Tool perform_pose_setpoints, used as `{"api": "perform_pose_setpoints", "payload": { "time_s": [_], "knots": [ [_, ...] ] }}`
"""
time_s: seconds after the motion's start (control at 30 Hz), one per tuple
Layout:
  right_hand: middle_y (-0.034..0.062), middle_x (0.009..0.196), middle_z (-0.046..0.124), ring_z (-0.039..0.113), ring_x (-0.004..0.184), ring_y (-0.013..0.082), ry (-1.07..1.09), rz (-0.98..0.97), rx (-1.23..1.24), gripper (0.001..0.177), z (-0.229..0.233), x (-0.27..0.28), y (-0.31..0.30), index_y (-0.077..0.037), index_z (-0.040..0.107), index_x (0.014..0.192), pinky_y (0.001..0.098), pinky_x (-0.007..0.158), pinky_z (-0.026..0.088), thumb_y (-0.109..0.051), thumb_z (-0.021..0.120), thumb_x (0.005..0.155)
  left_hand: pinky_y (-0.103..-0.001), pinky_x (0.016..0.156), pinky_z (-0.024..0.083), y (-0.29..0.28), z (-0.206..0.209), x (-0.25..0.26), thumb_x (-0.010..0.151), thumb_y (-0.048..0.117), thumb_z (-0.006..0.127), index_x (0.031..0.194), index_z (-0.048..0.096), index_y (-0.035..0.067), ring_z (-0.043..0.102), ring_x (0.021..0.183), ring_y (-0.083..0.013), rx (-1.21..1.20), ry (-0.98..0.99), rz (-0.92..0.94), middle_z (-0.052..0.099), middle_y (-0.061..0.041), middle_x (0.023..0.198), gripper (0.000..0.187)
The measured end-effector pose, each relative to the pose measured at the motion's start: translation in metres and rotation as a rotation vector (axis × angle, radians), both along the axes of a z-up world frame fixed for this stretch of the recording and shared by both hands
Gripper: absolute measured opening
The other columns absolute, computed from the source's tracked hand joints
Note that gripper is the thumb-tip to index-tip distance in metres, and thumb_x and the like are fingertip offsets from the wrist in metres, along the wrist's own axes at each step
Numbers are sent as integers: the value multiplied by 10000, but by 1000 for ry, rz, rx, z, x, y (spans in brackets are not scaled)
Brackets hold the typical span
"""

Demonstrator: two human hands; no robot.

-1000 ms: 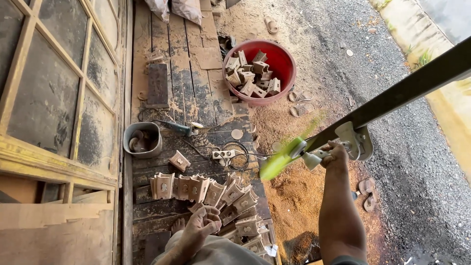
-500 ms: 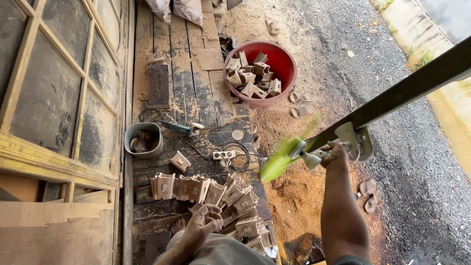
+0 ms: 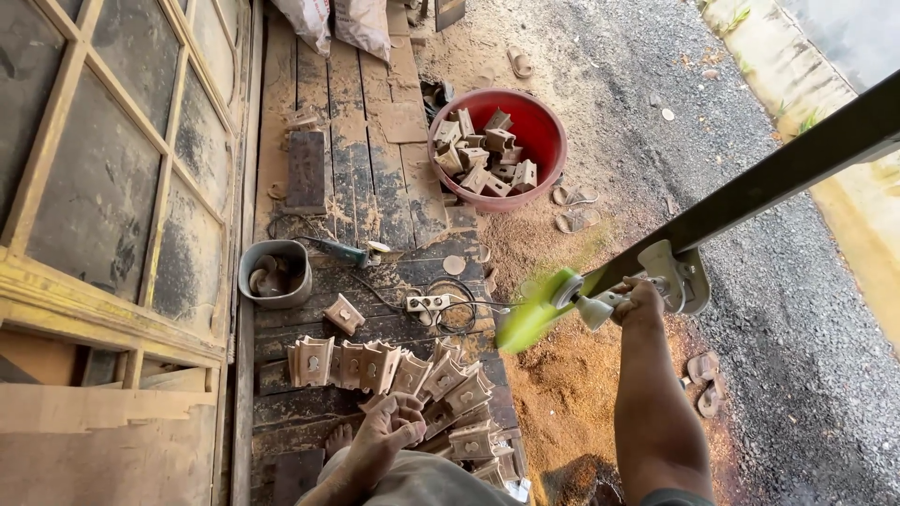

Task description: Applying glue to wooden frames and attaching decorative pieces, then gathering and bagging small wooden components.

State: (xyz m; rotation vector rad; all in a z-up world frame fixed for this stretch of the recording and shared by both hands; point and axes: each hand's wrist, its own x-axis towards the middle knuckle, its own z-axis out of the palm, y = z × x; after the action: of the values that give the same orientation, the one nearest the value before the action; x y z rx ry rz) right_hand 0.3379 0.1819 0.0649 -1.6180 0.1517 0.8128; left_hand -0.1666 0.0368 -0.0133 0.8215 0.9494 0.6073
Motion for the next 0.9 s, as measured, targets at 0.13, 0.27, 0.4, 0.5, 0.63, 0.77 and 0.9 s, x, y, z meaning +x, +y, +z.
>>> {"api": "perform_pose_setpoints", "payload": {
  "time_s": [0.13, 0.27, 0.4, 0.5, 0.63, 0.77, 0.9],
  "knots": [
    [-2, 748, 518, 363, 445, 56, -7, -42, -11, 76, 2, -2, 2, -90, 524, 911, 174, 360, 276, -67, 550, 978, -325, 810, 605, -1, 3, 0, 833, 55, 711, 1132, 655, 57, 639, 914, -210, -10, 14, 5, 656, -116, 979, 305],
    [-12, 723, 508, 349, 437, 48, 5, -29, 2, 84, 3, -4, -1, -100, 516, 901, 171, 332, 235, -50, 531, 968, -315, 806, 606, -3, 5, -3, 839, 44, 685, 1159, 635, 31, 640, 908, -205, -35, 7, 14, 645, -117, 974, 325],
    [10, 764, 530, 355, 422, 49, -4, -46, -28, 41, 3, 0, 0, -72, 537, 927, 166, 322, 250, -65, 549, 965, -314, 809, 615, -3, 9, -2, 845, 29, 678, 1157, 642, 40, 644, 914, -204, -37, 34, 18, 654, -115, 979, 314],
    [34, 746, 533, 282, 382, 38, -23, -16, -54, 97, 0, 2, -2, -63, 530, 876, 184, 298, 201, -86, 560, 966, -317, 809, 615, -6, 10, -2, 835, 48, 685, 1149, 646, 45, 639, 927, -205, -37, 43, 5, 652, -117, 996, 316],
    [-2, 771, 551, 437, 476, 61, 11, -75, -56, 73, -2, 6, 2, -87, 531, 925, 162, 385, 345, -60, 590, 959, -315, 822, 603, -5, 20, -6, 838, 49, 681, 1146, 650, 53, 634, 928, -199, -42, 66, 16, 651, -110, 992, 310],
    [-12, 824, 567, 576, 627, 98, -22, -77, -45, 110, -1, 4, -1, -108, 511, 966, 225, 594, 563, -51, 605, 955, -297, 766, 620, -6, 24, -8, 847, 55, 699, 1115, 654, 34, 644, 870, -197, -7, 65, 28, 655, -108, 953, 273],
    [-3, 790, 514, 493, 593, 100, 4, -31, 24, 130, -15, 20, 0, -115, 480, 916, 253, 580, 509, -54, 562, 996, -301, 769, 624, -11, 20, -9, 853, 5, 679, 1099, 651, 28, 635, 873, -198, 4, 9, 29, 640, -115, 968, 249]
  ]
}}
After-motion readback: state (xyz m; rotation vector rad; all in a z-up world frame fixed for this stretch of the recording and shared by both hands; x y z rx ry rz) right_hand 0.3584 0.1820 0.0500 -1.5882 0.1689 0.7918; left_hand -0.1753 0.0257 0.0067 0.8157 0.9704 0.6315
